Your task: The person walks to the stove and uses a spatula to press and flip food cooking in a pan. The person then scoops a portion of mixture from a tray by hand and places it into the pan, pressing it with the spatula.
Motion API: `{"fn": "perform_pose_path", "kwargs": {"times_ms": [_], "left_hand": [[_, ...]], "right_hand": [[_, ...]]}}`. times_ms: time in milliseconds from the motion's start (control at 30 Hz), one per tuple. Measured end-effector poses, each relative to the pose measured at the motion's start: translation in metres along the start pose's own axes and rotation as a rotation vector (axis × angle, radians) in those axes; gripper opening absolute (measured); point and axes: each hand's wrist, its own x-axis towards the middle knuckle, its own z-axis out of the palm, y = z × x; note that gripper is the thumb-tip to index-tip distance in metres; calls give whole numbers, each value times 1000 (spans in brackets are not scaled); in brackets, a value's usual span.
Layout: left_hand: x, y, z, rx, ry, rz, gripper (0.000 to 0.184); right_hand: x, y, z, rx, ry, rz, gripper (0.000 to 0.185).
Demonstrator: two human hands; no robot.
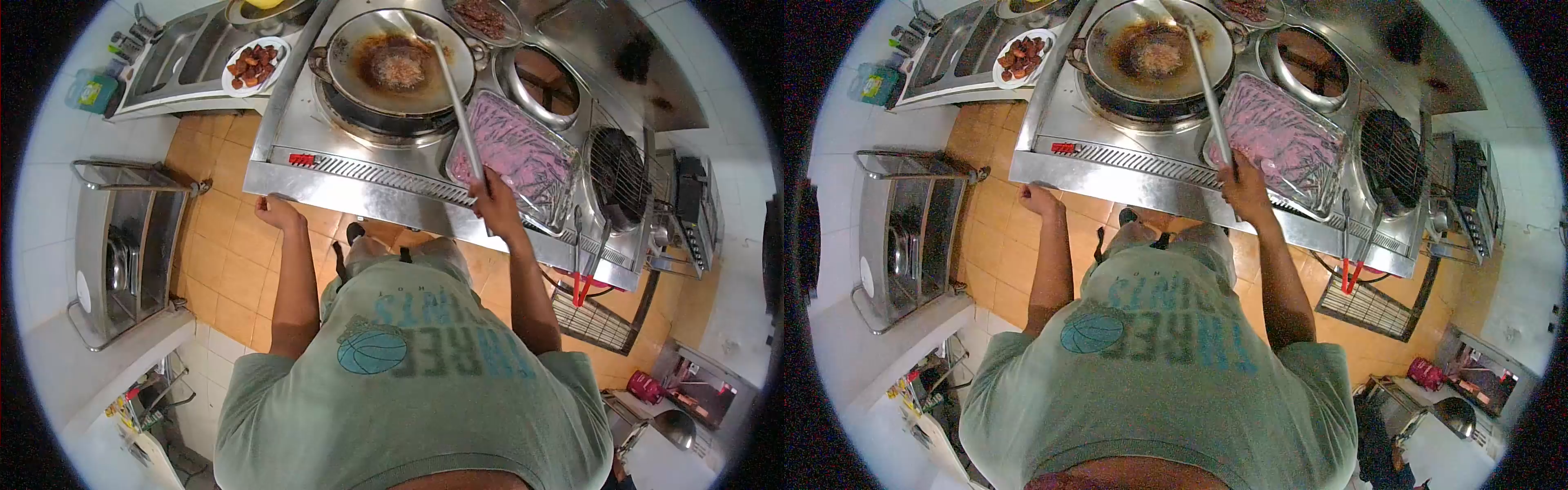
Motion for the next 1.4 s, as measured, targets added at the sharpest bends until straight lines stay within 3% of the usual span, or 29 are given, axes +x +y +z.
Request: {"fn": "perform_pose_path", "kwargs": {"times_ms": [133, 233, 567, 867, 1200, 1400], "left_hand": [[18, 14, 30, 316, 278, -223, 48], [18, 15, 43, 514, 417, -269, 50], [23, 3, 45, 519, 431, -255, 53], [10, 27, 48, 533, 398, -226, 54], [17, 10, 46, 520, 420, -178, 50], [23, 2, 44, 490, 426, -158, 48]], "right_hand": [[-24, -45, -3, 511, -85, 151, 31], [-29, -61, -4, 672, -161, 248, 38], [-20, -26, 29, 982, -279, 454, 39], [-10, -48, 12, 1288, -301, 564, 37], [-6, -47, 8, 1414, -300, 644, 33], [-5, -36, 11, 1365, -334, 582, 34]]}}
